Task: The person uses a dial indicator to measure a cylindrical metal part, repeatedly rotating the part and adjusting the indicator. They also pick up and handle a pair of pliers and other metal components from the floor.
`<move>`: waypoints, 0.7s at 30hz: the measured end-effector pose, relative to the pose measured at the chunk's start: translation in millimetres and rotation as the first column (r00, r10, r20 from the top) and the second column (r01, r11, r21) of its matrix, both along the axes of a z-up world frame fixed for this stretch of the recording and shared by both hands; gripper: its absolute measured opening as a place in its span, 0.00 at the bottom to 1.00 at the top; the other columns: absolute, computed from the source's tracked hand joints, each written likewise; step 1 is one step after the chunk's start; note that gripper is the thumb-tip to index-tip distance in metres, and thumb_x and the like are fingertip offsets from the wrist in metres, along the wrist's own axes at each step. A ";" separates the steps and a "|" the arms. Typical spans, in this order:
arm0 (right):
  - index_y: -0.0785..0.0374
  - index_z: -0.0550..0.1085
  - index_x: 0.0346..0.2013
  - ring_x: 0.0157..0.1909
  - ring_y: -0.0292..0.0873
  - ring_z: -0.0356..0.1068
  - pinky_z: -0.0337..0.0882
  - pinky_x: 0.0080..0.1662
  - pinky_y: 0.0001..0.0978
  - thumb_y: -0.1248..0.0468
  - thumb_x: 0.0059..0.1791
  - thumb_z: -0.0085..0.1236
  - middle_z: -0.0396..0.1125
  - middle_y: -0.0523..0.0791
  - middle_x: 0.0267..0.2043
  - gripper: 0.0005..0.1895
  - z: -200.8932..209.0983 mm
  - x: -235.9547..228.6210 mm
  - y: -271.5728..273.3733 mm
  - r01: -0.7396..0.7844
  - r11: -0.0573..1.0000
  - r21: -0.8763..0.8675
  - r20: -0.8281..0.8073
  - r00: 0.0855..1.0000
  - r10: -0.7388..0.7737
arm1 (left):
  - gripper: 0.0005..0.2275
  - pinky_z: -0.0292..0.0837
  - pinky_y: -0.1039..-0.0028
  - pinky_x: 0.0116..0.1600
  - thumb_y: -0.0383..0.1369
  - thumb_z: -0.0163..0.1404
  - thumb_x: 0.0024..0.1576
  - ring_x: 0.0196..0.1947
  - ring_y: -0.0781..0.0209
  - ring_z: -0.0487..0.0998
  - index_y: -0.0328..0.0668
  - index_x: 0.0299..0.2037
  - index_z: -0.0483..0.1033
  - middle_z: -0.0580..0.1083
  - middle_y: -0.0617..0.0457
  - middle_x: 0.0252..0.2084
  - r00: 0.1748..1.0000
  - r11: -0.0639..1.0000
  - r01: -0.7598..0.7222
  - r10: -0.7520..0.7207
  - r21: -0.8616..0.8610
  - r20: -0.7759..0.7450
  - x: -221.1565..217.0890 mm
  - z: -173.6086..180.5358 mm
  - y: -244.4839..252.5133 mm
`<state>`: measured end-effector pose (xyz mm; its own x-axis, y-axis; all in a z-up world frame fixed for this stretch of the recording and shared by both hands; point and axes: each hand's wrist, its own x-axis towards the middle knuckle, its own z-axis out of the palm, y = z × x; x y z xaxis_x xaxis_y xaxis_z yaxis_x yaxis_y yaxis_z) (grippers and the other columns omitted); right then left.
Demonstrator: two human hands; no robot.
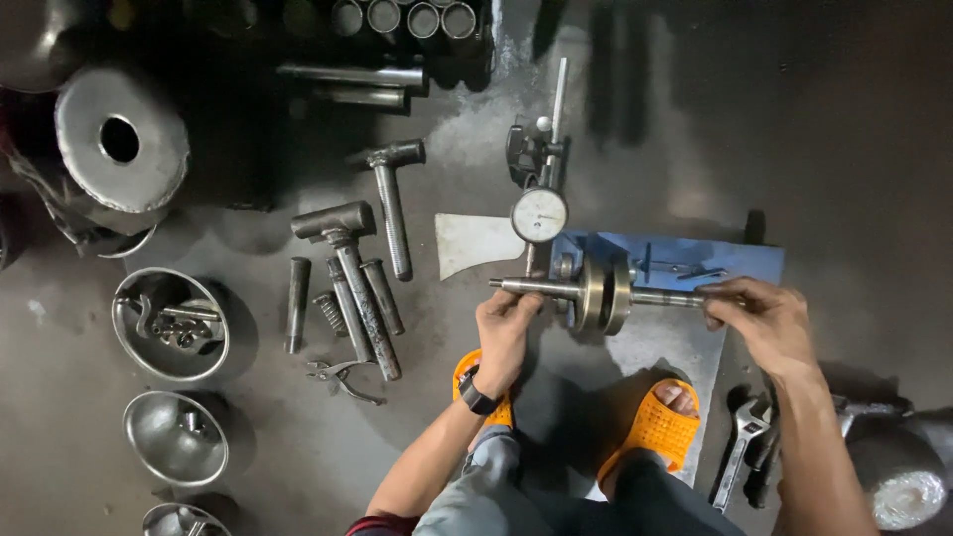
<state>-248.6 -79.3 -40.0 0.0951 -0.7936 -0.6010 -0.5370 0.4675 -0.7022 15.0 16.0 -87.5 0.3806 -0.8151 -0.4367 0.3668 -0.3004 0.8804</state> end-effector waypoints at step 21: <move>0.66 0.63 0.55 0.57 0.48 0.59 0.52 0.61 0.40 0.32 0.44 0.19 0.62 0.54 0.56 0.46 57.4 52.9 65.9 0.030 0.979 0.200 0.835 0.518 -0.186 | 0.17 0.54 0.50 0.59 0.45 0.33 0.60 0.36 0.41 0.76 0.35 0.34 0.60 0.69 0.39 0.21 0.844 0.910 0.053 -0.261 -0.411 -0.469 -71.2 130.8 -29.9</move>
<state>-195.7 -13.4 17.5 0.5390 -0.7479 -0.3876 0.3361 0.6129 -0.7152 -56.2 -13.9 43.3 0.0443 -0.9817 -0.1850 0.7640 -0.0860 0.6394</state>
